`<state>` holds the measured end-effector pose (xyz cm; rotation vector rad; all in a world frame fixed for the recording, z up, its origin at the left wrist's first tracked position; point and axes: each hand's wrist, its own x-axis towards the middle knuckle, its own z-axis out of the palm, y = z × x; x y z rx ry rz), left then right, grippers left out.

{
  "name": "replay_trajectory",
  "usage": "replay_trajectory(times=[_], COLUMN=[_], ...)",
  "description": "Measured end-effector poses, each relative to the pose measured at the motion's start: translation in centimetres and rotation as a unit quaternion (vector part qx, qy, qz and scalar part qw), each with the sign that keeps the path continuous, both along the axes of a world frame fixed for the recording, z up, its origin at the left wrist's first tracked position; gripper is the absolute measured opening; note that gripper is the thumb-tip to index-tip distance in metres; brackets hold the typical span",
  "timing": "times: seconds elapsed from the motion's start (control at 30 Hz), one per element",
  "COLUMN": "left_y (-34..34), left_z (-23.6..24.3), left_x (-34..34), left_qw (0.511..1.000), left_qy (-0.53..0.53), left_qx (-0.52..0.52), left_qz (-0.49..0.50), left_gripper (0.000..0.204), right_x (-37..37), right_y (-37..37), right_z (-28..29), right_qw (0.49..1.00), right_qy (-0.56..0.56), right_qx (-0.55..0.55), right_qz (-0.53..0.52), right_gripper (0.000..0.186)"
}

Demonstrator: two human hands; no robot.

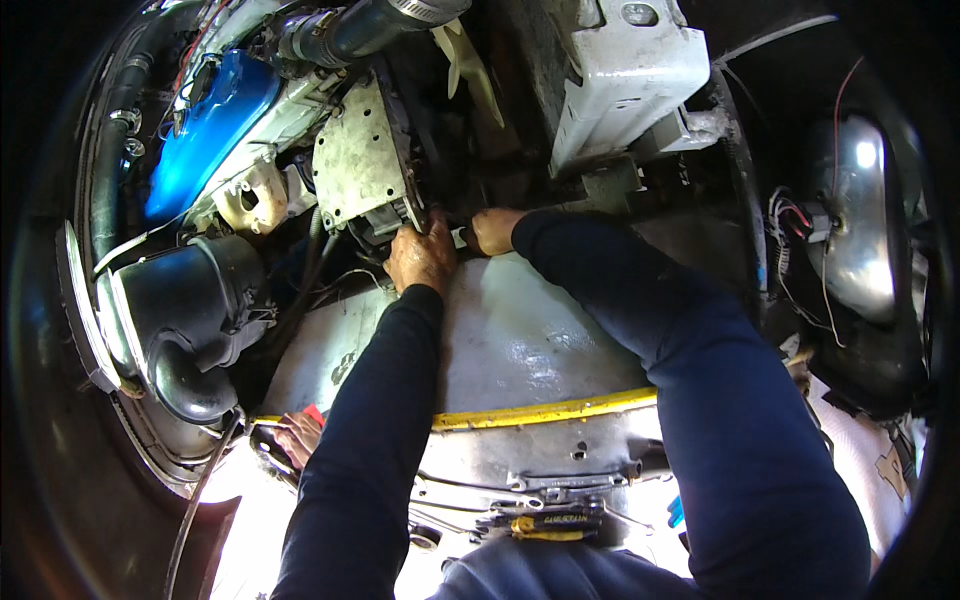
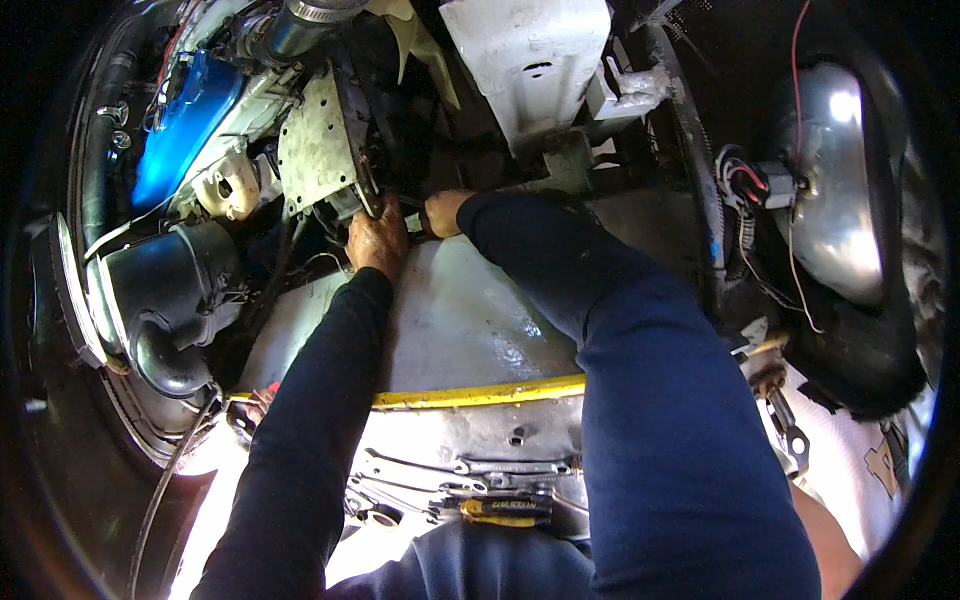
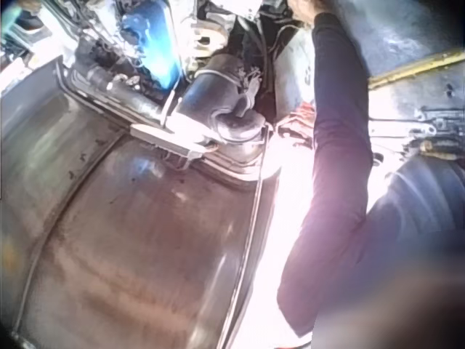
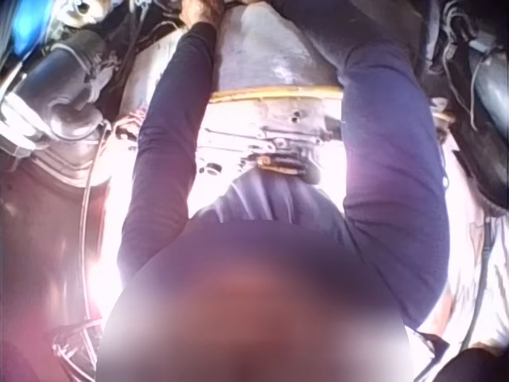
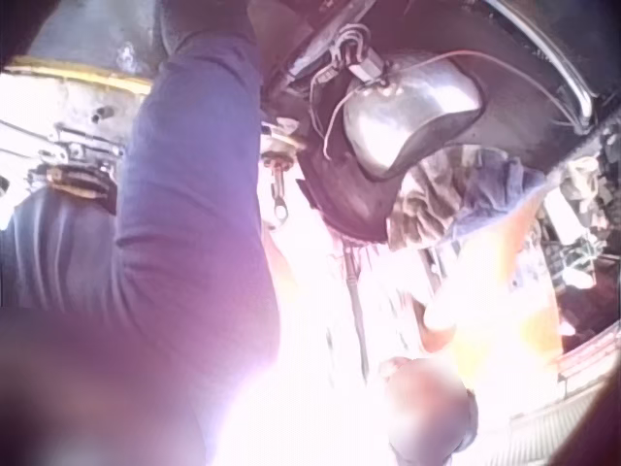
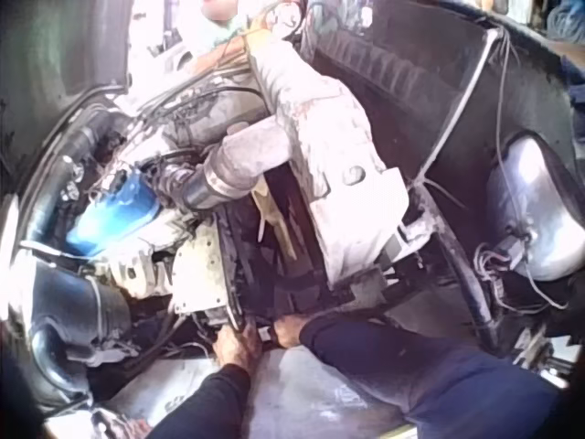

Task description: The person works on a vehicle engine bay, using a wrench to loosen and tighten bolts on a component near the radiator. They also use a blue plastic pry tool to adjust a part and a cloth to wipe surfaces. Another person assists by holding a light source.

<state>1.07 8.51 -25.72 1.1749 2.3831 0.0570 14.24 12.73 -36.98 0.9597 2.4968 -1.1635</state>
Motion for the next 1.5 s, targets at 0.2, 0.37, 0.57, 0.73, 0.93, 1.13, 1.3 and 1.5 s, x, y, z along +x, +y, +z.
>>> replay_trajectory(times=[0.2,0.37,0.57,0.73,0.93,1.13,1.3,1.5], left_y=[0.0,-0.2,0.0,-0.2,-0.2,0.0,0.0,0.2], left_z=[0.0,-0.1,-0.7,-0.9,-0.6,-0.5,-0.3,0.1], left_x=[-0.4,-0.9,-1.1,-1.2,-1.2,-1.1,-0.4,-0.1], left_qw=[1.0,1.0,0.998,0.998,0.998,0.999,1.0,1.0], left_qy=[-0.016,-0.025,-0.057,-0.062,-0.052,-0.044,-0.01,-0.013], left_qx=[-0.007,0.007,0.017,0.029,0.017,0.005,-0.006,-0.014], left_qz=[0.006,-0.017,0.002,0.004,-0.006,-0.002,0.017,0.001], left_gripper=[0.076,0.08,0.084,0.079,0.076,0.077,0.076,0.08], right_x=[0.4,2.4,2.6,2.1,2.5,1.5,0.3,-1.3], right_y=[2.3,3.2,2.4,1.6,1.9,1.6,1.6,1.3], right_z=[1.9,2.5,3.1,2.7,3.2,3.8,2.5,0.2], right_qw=[0.997,0.994,0.991,0.991,0.993,0.984,0.983,0.97], right_qy=[-0.046,-0.036,0.041,-0.008,-0.029,-0.01,-0.028,0.031], right_qx=[-0.028,-0.023,0.045,0.12,0.05,0.133,0.14,0.206], right_qz=[0.063,-0.099,-0.12,-0.063,-0.107,-0.122,-0.114,-0.127], right_gripper=[0.044,0.038,0.034,0.037,0.05,0.039,0.034,0.031])
